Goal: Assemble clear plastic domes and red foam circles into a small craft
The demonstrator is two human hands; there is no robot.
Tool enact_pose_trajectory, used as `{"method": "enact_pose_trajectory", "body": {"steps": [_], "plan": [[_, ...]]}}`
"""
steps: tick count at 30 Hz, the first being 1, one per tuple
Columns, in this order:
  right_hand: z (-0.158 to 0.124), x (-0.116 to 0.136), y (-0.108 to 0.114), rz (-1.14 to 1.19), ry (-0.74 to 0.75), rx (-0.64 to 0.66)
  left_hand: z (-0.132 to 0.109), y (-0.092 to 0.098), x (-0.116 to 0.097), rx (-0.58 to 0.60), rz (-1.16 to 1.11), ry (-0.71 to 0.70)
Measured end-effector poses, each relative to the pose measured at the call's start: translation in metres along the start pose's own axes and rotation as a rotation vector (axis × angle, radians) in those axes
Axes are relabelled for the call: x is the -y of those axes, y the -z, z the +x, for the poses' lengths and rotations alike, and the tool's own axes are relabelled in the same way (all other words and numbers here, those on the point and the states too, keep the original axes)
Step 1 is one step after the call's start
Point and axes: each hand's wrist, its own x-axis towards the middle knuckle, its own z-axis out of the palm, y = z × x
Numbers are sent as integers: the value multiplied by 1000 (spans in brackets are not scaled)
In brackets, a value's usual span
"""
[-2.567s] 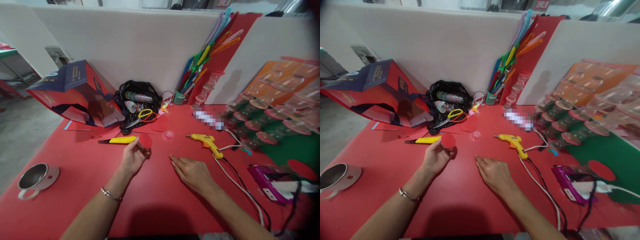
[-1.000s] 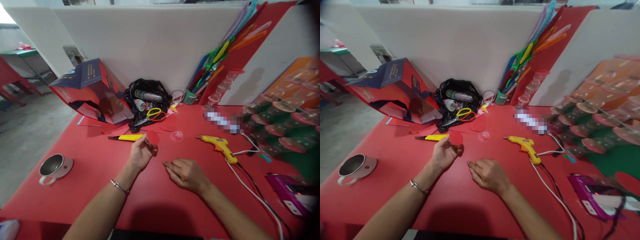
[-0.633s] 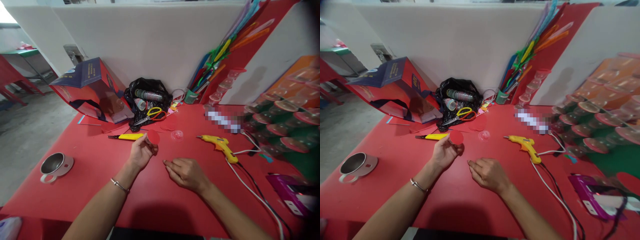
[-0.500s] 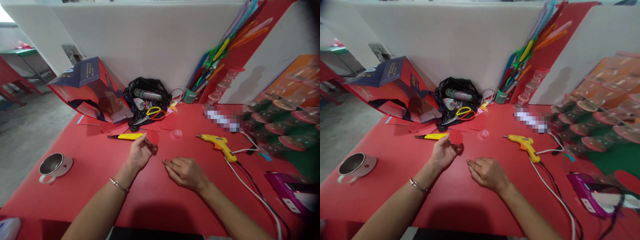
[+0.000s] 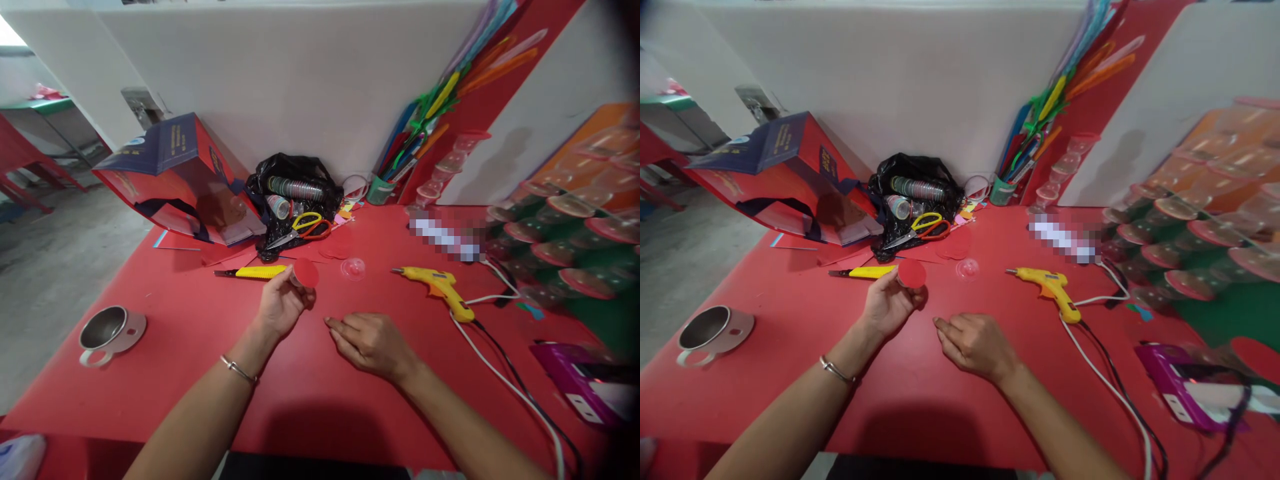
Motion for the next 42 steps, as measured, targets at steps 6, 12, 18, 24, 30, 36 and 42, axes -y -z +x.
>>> {"method": "enact_pose_trajectory", "body": {"steps": [6, 12, 18, 24, 30, 36, 42], "plan": [[1, 1, -1, -47, -51, 19, -1, -1, 0, 0, 6, 1], [-1, -1, -8, -226, -254, -79, -1, -2, 0, -10, 13, -3], [0, -2, -11, -220, -267, -15, -1, -1, 1, 9, 8, -18], [-1, -3, -11, -233, -270, -2, 1, 2, 1, 27, -7, -19], [1, -2, -10, -240, -284, 18, -1, -2, 1, -3, -17, -21], [-1, -2, -11, -238, -302, 27, -2, -4, 0, -26, -16, -30], [-1, -2, -13, -224, -303, 6, 0, 1, 1, 7, -25, -24]]}}
